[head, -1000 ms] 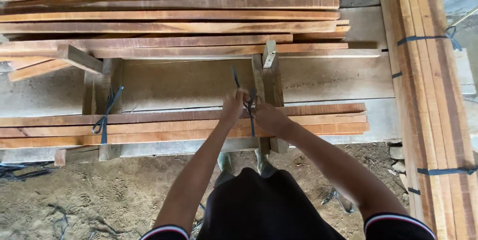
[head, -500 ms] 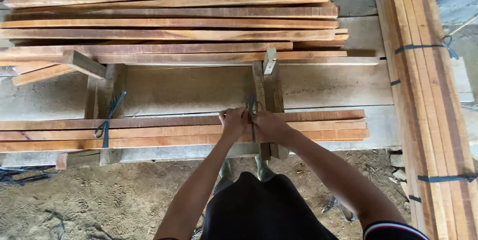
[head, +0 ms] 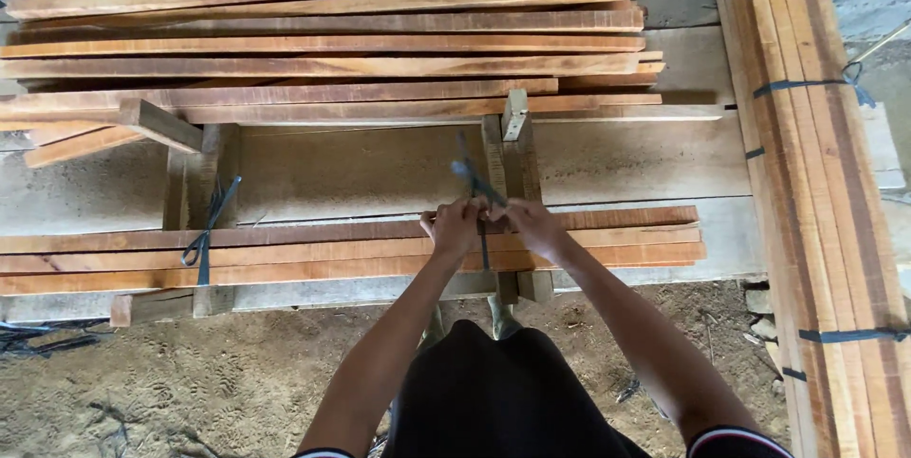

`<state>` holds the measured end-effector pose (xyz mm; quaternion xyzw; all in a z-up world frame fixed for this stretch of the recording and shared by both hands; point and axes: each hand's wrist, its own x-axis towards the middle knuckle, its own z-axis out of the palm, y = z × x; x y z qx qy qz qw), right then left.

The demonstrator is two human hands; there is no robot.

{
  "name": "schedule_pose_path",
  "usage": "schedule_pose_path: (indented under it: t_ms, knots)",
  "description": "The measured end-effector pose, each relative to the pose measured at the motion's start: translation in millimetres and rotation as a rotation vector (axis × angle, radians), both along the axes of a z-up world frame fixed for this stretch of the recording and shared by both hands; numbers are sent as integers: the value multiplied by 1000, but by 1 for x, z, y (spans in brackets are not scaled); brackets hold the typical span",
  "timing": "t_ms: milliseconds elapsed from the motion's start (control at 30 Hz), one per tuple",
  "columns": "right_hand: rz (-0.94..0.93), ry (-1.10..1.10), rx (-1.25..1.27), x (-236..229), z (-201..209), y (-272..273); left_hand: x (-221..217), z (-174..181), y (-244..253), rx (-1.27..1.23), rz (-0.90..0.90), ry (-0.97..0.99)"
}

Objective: Tying bundles of thin wooden slats together using plastic strips.

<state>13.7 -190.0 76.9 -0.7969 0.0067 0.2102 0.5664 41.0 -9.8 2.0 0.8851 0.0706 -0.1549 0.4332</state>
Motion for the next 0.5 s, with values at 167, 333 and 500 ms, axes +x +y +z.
schedule_pose_path:
  t_ms: [167, 333, 500]
  knots:
    - [-251, 122, 400, 4, -30, -25, 6, -1, 13, -31, -237, 23]
    - [-101, -18, 247, 15, 39, 0, 13, 48, 28, -192, -385, 50]
    - [66, -277, -15, 31, 60, 17, 22, 61, 31, -220, -414, 72]
